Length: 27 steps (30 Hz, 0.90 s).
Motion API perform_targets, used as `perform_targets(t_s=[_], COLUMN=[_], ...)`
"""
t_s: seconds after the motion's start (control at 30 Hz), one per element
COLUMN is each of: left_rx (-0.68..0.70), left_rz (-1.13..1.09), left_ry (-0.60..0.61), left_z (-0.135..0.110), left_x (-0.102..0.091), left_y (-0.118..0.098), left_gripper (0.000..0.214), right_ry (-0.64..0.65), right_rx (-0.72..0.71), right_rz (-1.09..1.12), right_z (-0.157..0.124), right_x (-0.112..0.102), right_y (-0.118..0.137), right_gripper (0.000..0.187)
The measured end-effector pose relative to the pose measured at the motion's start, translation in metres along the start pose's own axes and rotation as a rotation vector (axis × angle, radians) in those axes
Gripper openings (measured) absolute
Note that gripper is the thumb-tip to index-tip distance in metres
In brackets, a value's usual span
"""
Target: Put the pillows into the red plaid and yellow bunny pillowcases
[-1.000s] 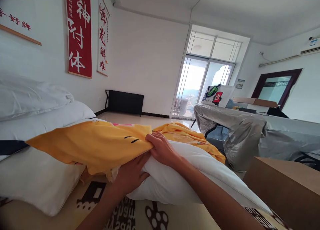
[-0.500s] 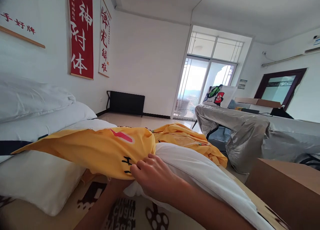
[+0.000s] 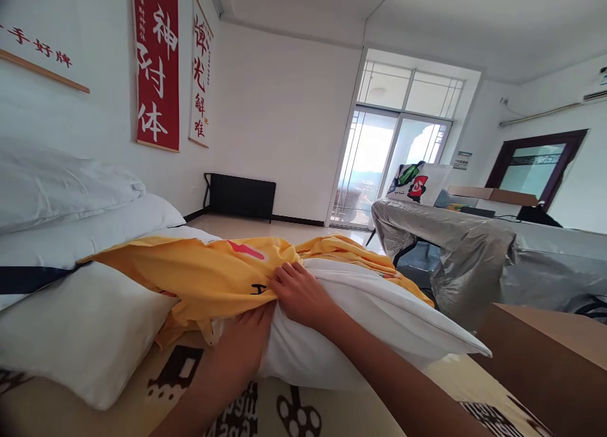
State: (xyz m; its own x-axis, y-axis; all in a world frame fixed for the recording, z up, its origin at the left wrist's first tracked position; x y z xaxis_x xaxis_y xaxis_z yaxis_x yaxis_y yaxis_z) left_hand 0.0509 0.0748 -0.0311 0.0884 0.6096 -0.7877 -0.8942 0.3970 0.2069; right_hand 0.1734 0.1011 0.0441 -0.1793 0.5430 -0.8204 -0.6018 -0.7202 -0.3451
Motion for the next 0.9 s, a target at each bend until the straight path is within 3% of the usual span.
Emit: perform_targets(t_s=[0.13,0.2,0.27,0.33,0.4,0.5,0.63,0.77,0.9], left_rx=[0.193,0.126,0.027,-0.059,-0.13,-0.23,-0.356,-0.432,-0.438], left_rz=[-0.296,-0.398,-0.394,-0.311,-0.179,0.038,0.073,-0.008,0.063], left_ry=[-0.028,-0.148,-0.362,-0.563,-0.658,-0.593,-0.314,-0.041,-0.024], left_z=[-0.019,-0.023,-0.024,-0.025,-0.026,-0.027,-0.032,-0.036,-0.036], left_x=[-0.053,-0.073,-0.084,-0.087,-0.085,-0.078,-0.06,-0.044,-0.04], left_y=[0.011,0.03,0.05,0.069,0.085,0.108,0.141,0.164,0.17], left_gripper=[0.034,0.027,0.025,0.024,0.026,0.032,0.049,0.048,0.044], right_ry=[-0.064,-0.046,-0.016,-0.003,-0.002,0.009,0.016,-0.182,-0.315], right_rx=[-0.06,-0.097,-0.142,-0.175,-0.183,-0.155,0.003,0.157,0.303], right_rz=[0.079,0.106,0.149,0.201,0.248,0.319,0.443,0.51,0.396], right_z=[-0.009,-0.013,-0.017,-0.02,-0.021,-0.02,-0.014,-0.006,0.008], right_x=[-0.001,-0.002,-0.004,-0.007,-0.011,-0.019,-0.025,-0.025,-0.026], right_y=[-0.004,0.0,0.007,0.017,0.027,0.039,0.042,0.033,0.024], right_gripper=[0.007,0.009,0.019,0.033,0.044,0.047,0.027,0.015,0.012])
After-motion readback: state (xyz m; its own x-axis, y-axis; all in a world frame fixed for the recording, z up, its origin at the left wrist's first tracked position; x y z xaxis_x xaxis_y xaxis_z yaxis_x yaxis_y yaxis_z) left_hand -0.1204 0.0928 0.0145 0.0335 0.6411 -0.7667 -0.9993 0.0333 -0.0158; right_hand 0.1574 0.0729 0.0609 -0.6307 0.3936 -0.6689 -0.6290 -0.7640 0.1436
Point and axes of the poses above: each hand's wrist, its own z-axis towards the middle knuckle, its own x-axis out of the palm, y = z × x, the point moved 3 cm from there along z, towards the middle knuckle, and after that the axes turned 14 degrees about z, right-handed, at the moved point
